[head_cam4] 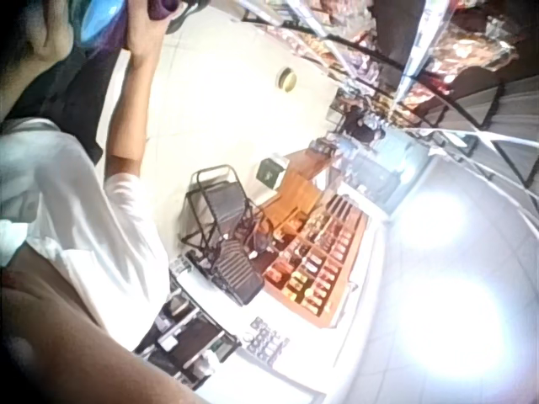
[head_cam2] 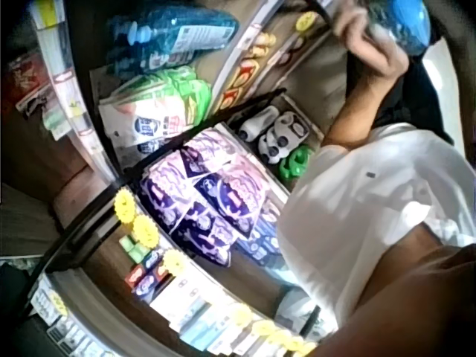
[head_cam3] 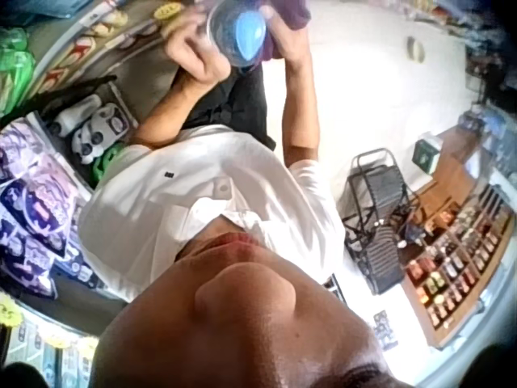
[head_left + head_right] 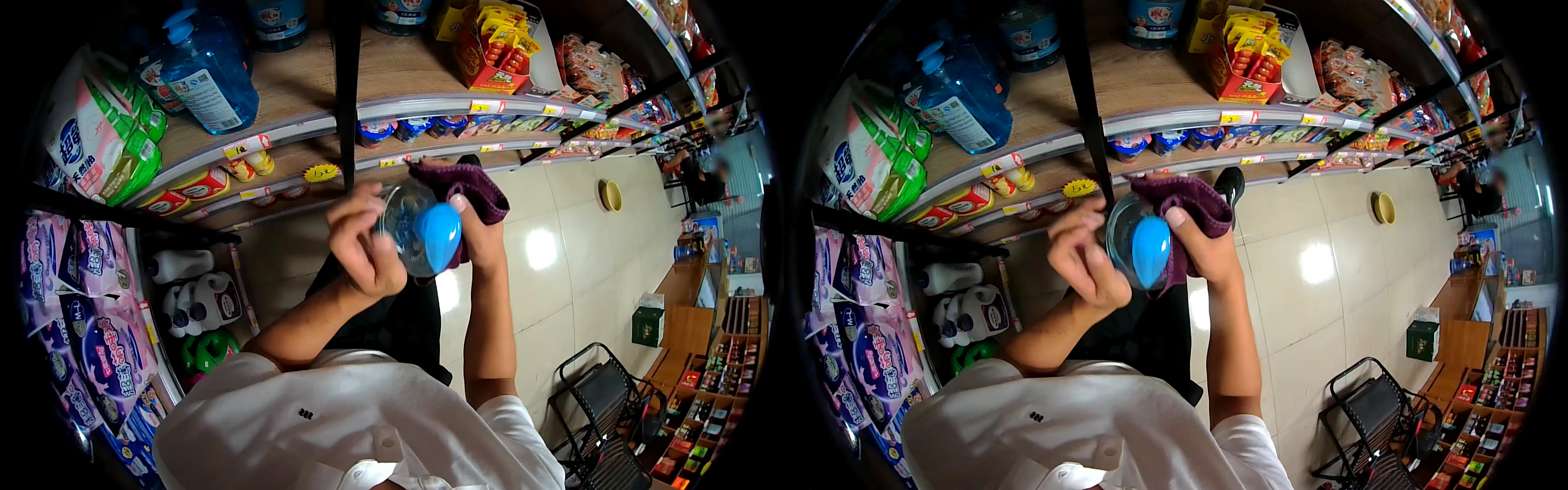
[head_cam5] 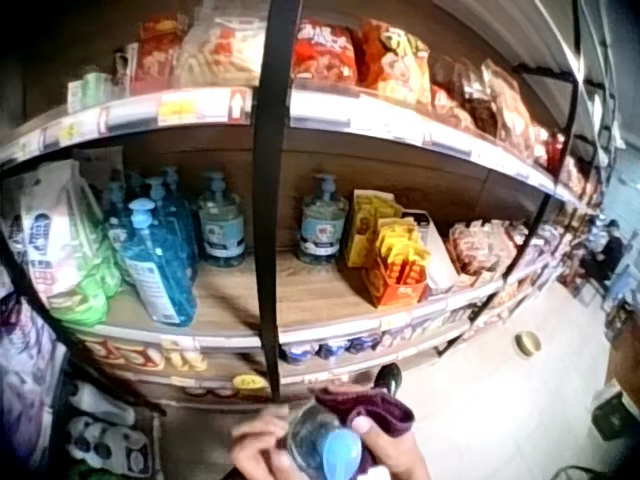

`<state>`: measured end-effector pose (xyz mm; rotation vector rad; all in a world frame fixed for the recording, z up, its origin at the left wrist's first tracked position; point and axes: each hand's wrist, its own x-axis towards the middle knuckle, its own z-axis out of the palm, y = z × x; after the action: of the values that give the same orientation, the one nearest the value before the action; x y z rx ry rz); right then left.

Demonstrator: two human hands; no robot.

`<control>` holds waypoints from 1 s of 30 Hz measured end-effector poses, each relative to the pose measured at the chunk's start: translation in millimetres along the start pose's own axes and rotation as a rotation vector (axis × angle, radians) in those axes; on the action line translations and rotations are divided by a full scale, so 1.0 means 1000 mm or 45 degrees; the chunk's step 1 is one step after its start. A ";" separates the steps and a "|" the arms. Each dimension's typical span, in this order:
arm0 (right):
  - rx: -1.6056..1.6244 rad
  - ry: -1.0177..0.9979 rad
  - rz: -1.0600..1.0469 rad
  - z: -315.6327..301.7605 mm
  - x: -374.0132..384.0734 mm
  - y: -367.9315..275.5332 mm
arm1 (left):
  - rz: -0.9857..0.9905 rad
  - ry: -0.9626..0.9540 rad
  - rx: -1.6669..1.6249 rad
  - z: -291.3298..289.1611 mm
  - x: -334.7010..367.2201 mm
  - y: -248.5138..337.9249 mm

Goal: The person wipes a blue pump bottle with a cloth and reorganizes snack packages and detergent bottles on the shelves.

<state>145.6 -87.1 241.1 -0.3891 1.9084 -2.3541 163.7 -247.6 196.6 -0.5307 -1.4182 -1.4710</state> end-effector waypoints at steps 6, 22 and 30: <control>0.014 -0.098 -0.004 0.019 -0.007 -0.007 | -0.013 -0.398 0.238 -0.037 -0.070 0.011; 0.165 0.203 0.092 -0.005 0.025 -0.010 | -0.566 -1.063 0.208 -0.026 0.001 -0.031; 0.118 0.159 0.231 -0.019 0.052 -0.031 | -0.951 -1.444 -0.312 -0.031 0.071 -0.072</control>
<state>93.8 -73.9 274.6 -0.0599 1.7900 -2.3847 81.8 -312.5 214.1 -1.1931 -2.5082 -2.0656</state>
